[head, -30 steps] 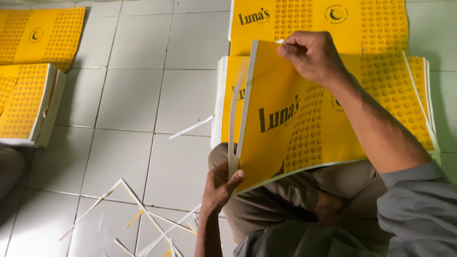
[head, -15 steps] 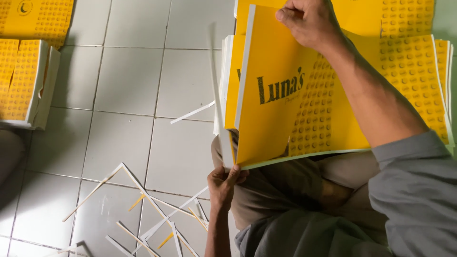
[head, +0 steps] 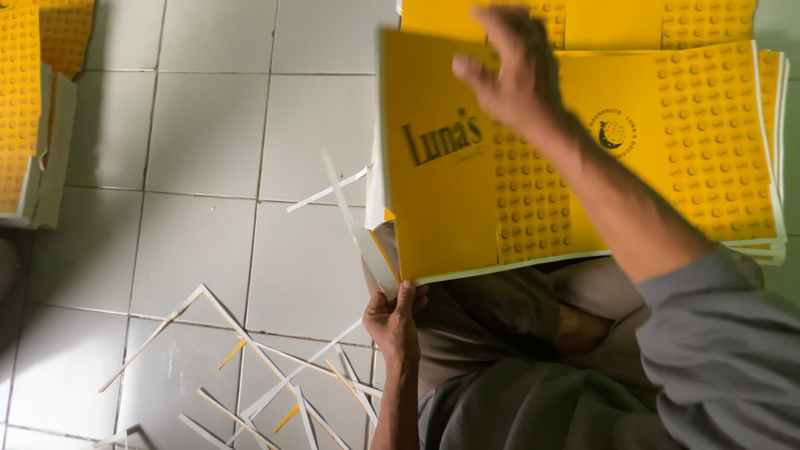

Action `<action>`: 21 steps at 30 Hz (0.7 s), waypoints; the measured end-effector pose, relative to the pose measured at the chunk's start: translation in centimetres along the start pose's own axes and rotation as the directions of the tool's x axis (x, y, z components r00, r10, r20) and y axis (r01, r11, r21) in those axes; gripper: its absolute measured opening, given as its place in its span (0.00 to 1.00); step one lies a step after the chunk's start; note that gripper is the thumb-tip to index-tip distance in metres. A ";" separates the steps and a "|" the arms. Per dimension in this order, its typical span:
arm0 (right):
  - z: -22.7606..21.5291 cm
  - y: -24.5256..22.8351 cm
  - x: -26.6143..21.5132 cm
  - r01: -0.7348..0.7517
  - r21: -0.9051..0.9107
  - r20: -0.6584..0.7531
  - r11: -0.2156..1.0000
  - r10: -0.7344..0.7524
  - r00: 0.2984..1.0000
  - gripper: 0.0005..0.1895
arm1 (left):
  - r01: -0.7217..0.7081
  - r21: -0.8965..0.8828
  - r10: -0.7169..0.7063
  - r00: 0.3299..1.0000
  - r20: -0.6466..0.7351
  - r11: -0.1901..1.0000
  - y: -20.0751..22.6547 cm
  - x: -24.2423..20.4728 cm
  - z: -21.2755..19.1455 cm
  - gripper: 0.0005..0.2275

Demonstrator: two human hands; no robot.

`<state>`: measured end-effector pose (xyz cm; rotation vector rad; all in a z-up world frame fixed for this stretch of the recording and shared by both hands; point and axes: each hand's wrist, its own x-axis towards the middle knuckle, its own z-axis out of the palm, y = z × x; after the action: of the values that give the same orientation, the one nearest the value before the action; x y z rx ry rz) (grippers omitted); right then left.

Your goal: Manually tearing off excess paper strips from the edges of printed yellow packaging sheets.

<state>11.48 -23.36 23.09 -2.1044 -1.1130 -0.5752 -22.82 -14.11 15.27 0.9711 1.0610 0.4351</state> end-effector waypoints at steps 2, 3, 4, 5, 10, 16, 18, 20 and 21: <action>0.6 -2.5 -4.4 -0.051 0.170 0.058 0.984 0.042 0.997 0.27 | -0.006 0.044 0.008 1.000 -0.026 0.999 0.6 -0.3 0.3 0.08; 1.2 -3.8 -8.1 -0.052 0.171 0.062 0.984 0.042 0.997 0.27 | -0.003 0.043 0.004 1.000 -0.029 0.999 0.7 -0.3 0.5 0.08; 1.9 -5.2 -11.6 -0.128 0.236 0.108 0.963 0.105 0.989 0.18 | -0.014 0.046 0.015 0.999 -0.031 0.999 0.9 -0.3 0.6 0.09; 2.5 -6.6 -15.1 -0.205 0.297 0.159 0.933 0.163 0.974 0.10 | -0.025 0.049 0.026 0.999 -0.034 0.998 1.1 -0.4 0.8 0.10; 0.2 -17.1 -21.6 -0.835 0.426 0.586 0.349 0.597 0.548 0.11 | -0.038 0.050 0.039 0.999 -0.027 0.998 1.7 -0.9 1.2 0.10; 3.2 -19.2 -23.6 -0.648 0.243 0.899 -0.722 0.419 -0.129 0.24 | -0.073 0.140 0.063 0.995 0.076 0.987 -0.2 -0.1 -0.5 0.11; 3.8 -19.2 -23.8 -0.592 0.274 0.893 -0.758 0.429 -0.135 0.24 | -0.075 0.182 0.056 0.993 0.107 0.980 -0.3 0.7 -1.2 0.10; 3.4 -19.6 -22.5 -0.559 0.336 0.867 -0.758 0.482 -0.131 0.17 | -0.067 0.309 0.008 0.982 0.187 0.949 -0.6 2.3 -2.3 0.11; 3.0 -19.7 -22.0 -0.557 0.340 0.865 -0.758 0.484 -0.130 0.17 | -0.068 0.311 0.008 0.982 0.191 0.948 1.5 2.1 -1.4 0.11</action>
<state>-16.71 -25.09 13.87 -0.9223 0.7149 0.9810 -22.91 -11.13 15.23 1.2936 0.9571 0.2004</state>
